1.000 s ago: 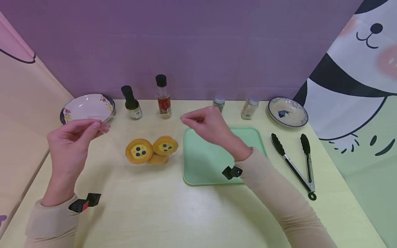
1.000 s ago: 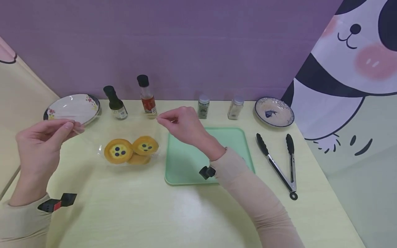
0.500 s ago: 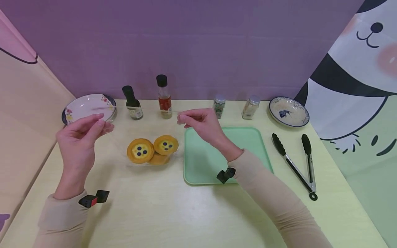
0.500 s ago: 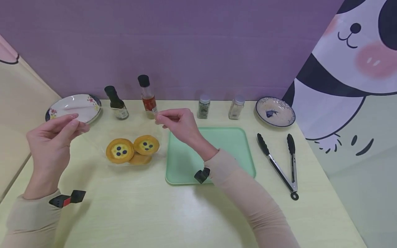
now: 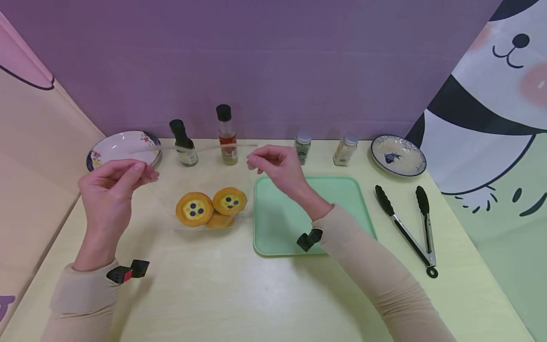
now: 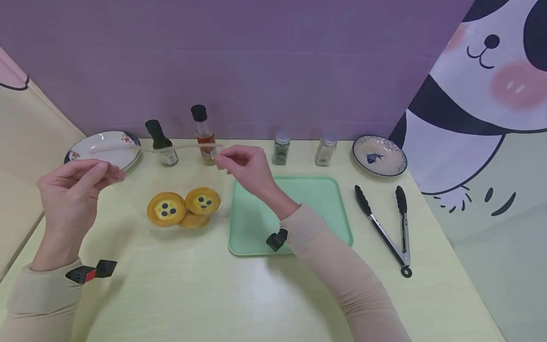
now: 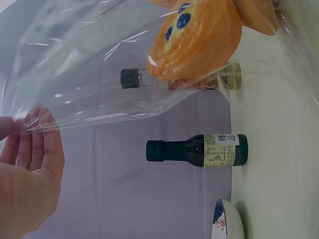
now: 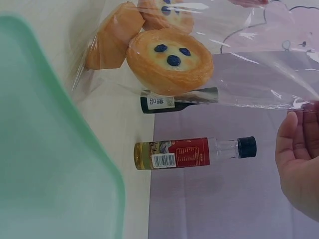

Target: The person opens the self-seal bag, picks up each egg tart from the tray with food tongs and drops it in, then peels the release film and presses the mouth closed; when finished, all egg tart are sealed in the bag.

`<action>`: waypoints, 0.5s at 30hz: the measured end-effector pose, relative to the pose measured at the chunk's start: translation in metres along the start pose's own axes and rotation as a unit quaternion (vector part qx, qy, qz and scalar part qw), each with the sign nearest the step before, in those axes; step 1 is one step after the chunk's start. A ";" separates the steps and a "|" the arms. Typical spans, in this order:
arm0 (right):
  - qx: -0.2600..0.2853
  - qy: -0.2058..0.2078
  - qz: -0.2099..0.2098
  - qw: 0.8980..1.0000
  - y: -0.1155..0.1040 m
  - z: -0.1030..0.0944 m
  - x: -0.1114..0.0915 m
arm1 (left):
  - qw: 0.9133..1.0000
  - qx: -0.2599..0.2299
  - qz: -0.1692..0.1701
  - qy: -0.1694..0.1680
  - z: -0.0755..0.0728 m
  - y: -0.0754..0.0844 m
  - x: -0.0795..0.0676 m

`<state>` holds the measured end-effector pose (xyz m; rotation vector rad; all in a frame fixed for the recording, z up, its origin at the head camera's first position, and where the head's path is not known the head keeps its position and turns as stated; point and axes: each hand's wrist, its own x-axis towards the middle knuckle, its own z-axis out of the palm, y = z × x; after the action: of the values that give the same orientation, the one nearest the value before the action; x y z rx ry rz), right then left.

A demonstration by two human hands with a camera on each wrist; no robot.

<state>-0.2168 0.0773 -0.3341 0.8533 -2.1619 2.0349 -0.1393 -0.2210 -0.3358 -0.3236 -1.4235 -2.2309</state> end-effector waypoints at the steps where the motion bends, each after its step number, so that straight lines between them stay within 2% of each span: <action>1: 0.001 0.001 0.001 1.000 0.000 0.000 0.000 | 1.000 0.004 0.000 0.000 0.000 0.000 0.000; 8: -0.001 -0.001 0.003 1.000 -0.002 0.000 0.001 | 0.999 0.031 -0.005 0.004 0.001 0.006 0.001; 15: -0.039 0.005 0.017 0.999 -0.004 -0.002 0.003 | 0.997 0.061 -0.018 -0.038 0.007 0.013 0.002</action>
<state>-0.2176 0.0781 -0.3288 0.7997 -2.2497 1.9496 -0.1352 -0.2201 -0.3215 -0.3463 -1.6094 -2.1696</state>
